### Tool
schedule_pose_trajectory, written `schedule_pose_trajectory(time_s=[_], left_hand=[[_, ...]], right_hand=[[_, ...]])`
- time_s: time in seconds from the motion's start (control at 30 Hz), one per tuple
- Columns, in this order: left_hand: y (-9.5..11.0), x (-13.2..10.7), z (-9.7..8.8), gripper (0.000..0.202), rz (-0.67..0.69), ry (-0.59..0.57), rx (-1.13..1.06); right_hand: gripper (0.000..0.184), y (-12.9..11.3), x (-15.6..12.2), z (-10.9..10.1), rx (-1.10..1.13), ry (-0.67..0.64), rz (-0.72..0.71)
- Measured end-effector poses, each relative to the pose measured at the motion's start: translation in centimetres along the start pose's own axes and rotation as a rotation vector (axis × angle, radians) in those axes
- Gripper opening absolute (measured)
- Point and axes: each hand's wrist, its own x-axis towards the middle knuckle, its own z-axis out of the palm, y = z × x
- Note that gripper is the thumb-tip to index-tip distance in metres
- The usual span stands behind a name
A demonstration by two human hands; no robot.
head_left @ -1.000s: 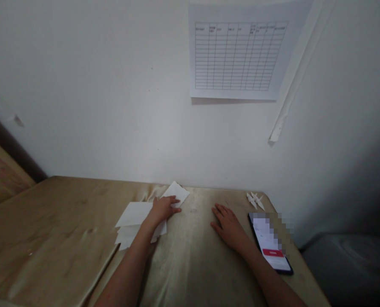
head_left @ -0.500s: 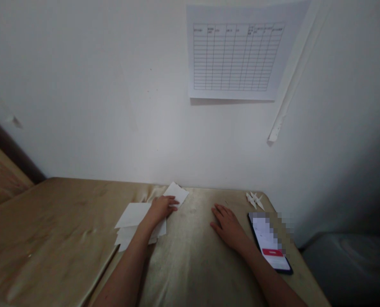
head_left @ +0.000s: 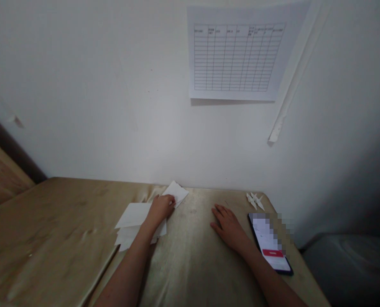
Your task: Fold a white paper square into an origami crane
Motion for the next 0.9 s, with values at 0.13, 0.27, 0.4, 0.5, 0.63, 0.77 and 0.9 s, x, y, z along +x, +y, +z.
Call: schedule_pose_trajectory(time_s=[0.13,0.27,0.4,0.5,0.63,0.77,0.9], left_hand=[[-0.2,0.0,0.0,0.022,-0.026,0.044,-0.019],[-0.3,0.0,-0.1,0.019,-0.047,0.100,-0.056],[-0.3,0.0,-0.1,0.017,-0.074,0.165,-0.091],[-0.2,0.0,-0.1,0.019,-0.093,0.221,-0.110],[0.2,-0.1,0.0,0.019,-0.088,0.350,-0.179],[0.7,-0.2,0.2,0.017,-0.060,0.411,-0.218],[1.8,-0.5,0.3,0.017,0.027,0.449,-0.229]], right_hand=[[0.059,-0.1,0.0,-0.1,0.000,0.001,0.001],[0.059,-0.1,0.0,0.0,-0.004,0.002,0.009],[0.059,0.0,0.1,0.0,-0.009,-0.009,0.013],[0.059,-0.1,0.0,-0.1,-0.004,-0.015,0.018],[0.059,-0.1,0.0,-0.1,0.003,-0.015,0.016],[0.060,-0.1,0.0,-0.2,0.013,-0.018,0.007],[0.059,0.0,0.0,-0.3,0.036,0.000,0.008]])
